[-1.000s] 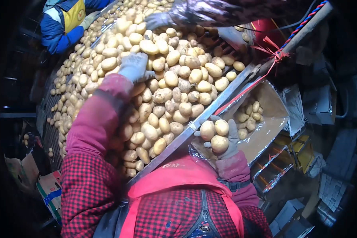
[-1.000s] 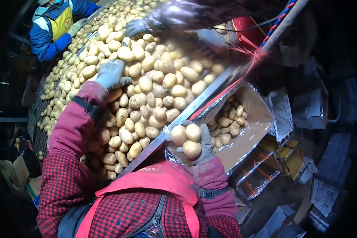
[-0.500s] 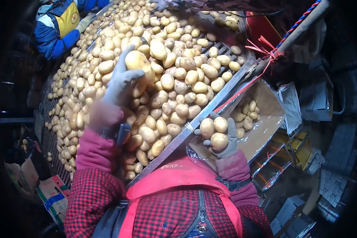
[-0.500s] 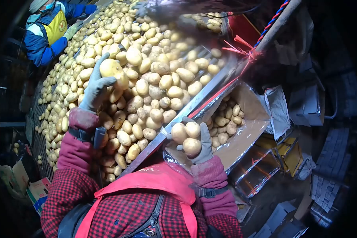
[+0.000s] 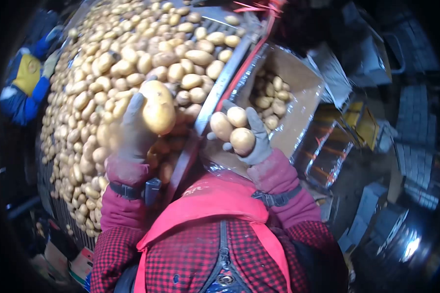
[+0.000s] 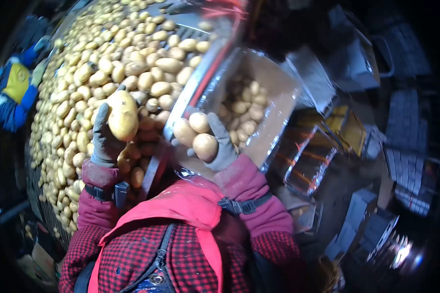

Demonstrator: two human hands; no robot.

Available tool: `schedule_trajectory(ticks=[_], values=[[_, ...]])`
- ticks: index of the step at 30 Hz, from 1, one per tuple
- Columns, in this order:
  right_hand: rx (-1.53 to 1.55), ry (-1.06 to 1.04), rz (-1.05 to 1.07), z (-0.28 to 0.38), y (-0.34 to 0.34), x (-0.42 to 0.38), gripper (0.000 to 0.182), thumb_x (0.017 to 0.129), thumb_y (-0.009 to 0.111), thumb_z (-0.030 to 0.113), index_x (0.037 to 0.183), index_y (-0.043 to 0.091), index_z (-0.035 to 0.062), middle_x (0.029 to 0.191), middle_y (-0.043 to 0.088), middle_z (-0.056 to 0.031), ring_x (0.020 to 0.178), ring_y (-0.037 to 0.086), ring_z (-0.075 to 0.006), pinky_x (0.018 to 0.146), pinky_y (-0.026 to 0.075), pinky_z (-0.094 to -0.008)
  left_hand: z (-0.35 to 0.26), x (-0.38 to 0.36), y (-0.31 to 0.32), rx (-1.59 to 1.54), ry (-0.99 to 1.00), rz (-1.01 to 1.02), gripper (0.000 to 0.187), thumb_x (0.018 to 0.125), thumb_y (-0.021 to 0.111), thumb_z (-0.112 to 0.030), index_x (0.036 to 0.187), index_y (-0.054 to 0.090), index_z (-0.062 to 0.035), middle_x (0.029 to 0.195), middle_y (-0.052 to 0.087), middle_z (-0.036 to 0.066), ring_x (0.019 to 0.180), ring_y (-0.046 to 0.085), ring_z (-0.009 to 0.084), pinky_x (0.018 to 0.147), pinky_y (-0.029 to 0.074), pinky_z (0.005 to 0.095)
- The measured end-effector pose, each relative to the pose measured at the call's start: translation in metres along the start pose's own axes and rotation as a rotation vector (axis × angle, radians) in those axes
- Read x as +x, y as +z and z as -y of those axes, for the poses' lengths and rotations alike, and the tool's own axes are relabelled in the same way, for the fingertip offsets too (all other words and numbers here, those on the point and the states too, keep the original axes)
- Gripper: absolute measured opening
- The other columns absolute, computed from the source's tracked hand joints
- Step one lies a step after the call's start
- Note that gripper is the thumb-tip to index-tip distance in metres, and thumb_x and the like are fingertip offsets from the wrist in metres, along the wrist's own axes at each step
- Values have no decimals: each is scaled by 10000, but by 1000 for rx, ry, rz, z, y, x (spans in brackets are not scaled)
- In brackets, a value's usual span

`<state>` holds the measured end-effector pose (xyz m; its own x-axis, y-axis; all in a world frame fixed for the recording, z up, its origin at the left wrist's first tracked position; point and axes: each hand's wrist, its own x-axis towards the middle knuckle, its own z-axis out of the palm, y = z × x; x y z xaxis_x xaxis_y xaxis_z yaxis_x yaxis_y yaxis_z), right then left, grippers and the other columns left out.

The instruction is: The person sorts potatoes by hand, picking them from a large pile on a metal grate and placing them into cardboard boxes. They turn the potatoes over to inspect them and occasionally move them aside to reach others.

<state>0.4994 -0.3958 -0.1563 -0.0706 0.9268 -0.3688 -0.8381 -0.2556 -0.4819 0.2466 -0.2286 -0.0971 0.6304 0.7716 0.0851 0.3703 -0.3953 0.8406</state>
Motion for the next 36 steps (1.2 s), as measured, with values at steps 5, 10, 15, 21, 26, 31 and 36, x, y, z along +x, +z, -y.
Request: schedule_trajectory(ticks=[5, 10, 15, 21, 26, 31, 36], values=[[81, -64, 3, 8, -33, -20, 837, 1031, 461, 686, 1635, 354, 116, 1425, 631, -168, 1138, 709, -398, 654, 597, -330, 4, 0, 31, -1213, -432, 78, 597, 1080, 501, -419, 1541, 471, -41, 1455, 604, 153, 1311, 616, 292, 1106, 527, 445], [174, -83, -477, 13, -64, -41, 662, 1035, 548, 615, 1460, 500, 109, 1287, 654, -154, 1100, 692, -399, 789, 596, -398, -38, 12, 51, -1180, -618, -116, 555, 1087, 430, -355, 1520, 467, -10, 1245, 677, 172, 1056, 707, 285, 930, 599, 422], [49, -334, -547, -9, -88, -57, 605, 1072, 537, 520, 1541, 412, 160, 1436, 574, -167, 1283, 628, -396, 959, 566, -409, -20, 9, 69, -990, -478, -61, 430, 1044, 606, -252, 1397, 582, -9, 1218, 697, 152, 1071, 711, 248, 909, 601, 360], [187, -39, -585, -11, -74, -77, 601, 1092, 479, 525, 1587, 395, 195, 1543, 499, -211, 1321, 588, -371, 1012, 527, -436, -36, 0, 104, -672, -322, 98, 524, 923, 767, -228, 1368, 588, -18, 1191, 697, 142, 993, 703, 237, 871, 589, 377], [-335, -232, -146, -33, -28, -76, 753, 1091, 552, 429, 1665, 252, 44, 1598, 439, -152, 1455, 443, -257, 1197, 362, -373, -45, -20, 129, -706, -561, 264, 649, 1054, 616, -311, 1601, 388, -45, 1411, 585, 135, 1272, 585, 240, 1089, 479, 381], [-75, -87, -128, -55, -40, -69, 739, 1011, 689, 434, 1565, 410, 32, 1496, 539, -101, 1303, 552, -168, 1047, 480, -299, -57, -31, 129, -509, -597, 481, 616, 1042, 666, -162, 1585, 411, -22, 1277, 627, 108, 1042, 629, 123, 863, 539, 266], [50, -6, -166, -42, -32, -79, 701, 1029, 548, 623, 1441, 551, 56, 1140, 740, -98, 888, 745, -198, 580, 583, -281, -44, -35, 124, -549, -581, 464, 574, 1043, 646, -111, 1570, 437, -18, 1275, 625, 96, 1042, 631, 124, 873, 548, 263]])
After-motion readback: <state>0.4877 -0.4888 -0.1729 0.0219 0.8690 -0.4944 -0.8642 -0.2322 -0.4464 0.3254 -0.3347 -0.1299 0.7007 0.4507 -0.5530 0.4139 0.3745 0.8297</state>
